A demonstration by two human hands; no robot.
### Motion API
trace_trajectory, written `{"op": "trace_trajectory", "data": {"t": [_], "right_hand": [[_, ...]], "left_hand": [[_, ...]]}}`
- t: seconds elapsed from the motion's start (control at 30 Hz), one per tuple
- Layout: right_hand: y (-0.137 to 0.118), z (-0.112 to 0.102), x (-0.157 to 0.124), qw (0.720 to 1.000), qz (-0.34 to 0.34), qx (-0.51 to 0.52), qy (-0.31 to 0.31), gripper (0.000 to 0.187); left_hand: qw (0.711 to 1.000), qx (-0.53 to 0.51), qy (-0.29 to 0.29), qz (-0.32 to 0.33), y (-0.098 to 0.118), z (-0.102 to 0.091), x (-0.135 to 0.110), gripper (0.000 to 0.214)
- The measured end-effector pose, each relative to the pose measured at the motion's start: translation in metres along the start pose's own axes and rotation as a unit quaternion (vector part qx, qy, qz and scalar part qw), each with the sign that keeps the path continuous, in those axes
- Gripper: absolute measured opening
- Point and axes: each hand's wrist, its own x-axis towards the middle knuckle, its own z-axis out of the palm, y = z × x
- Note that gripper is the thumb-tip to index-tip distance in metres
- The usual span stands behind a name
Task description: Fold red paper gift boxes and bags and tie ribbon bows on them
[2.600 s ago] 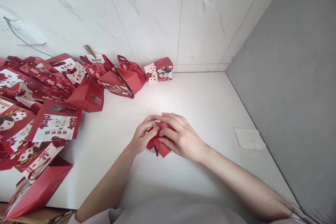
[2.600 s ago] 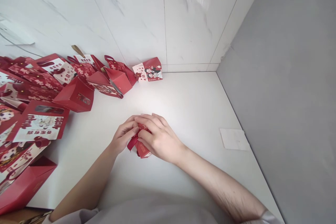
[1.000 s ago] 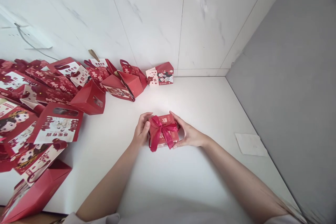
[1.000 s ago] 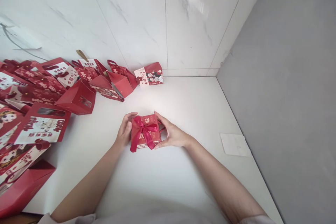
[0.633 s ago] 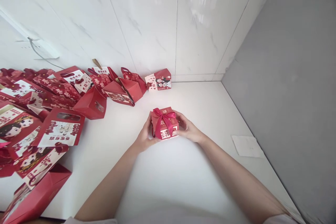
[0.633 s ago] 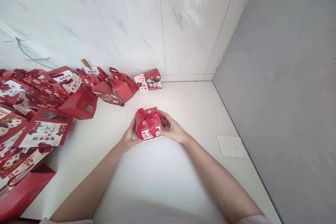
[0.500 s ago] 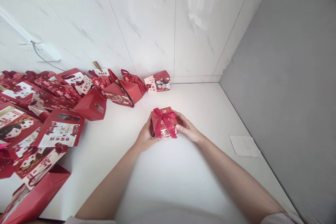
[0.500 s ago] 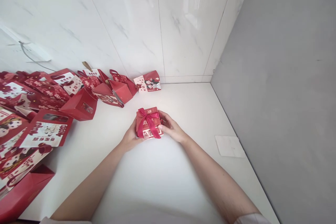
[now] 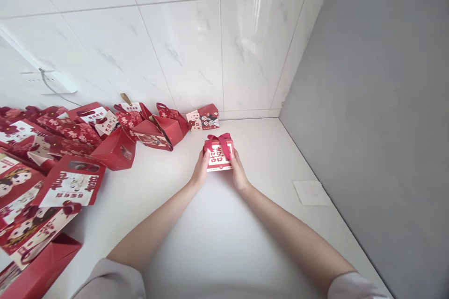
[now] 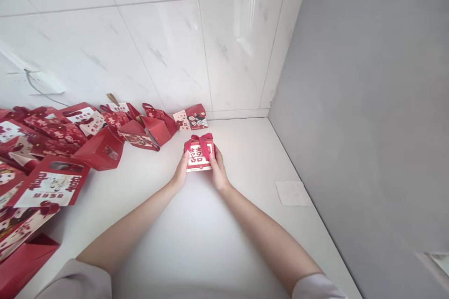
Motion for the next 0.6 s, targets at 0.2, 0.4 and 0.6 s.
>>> {"op": "trace_trajectory", "data": {"t": [0.2,0.4,0.6], "right_hand": [[0.001,-0.013,0.003,1.0,-0.024,-0.005,0.008,0.058],[0.004,-0.011,0.004,0.999,-0.016,-0.005,-0.037,0.062],[0.009,-0.023,0.012,0.997,0.028,0.038,-0.061,0.066]], "left_hand": [[0.995,-0.077,-0.064,-0.017,-0.013,-0.001,0.024,0.066],[0.992,-0.093,-0.082,-0.038,-0.017,-0.023,0.026,0.065],[0.99,-0.097,-0.104,-0.018,-0.014,-0.02,0.028,0.06]]}}
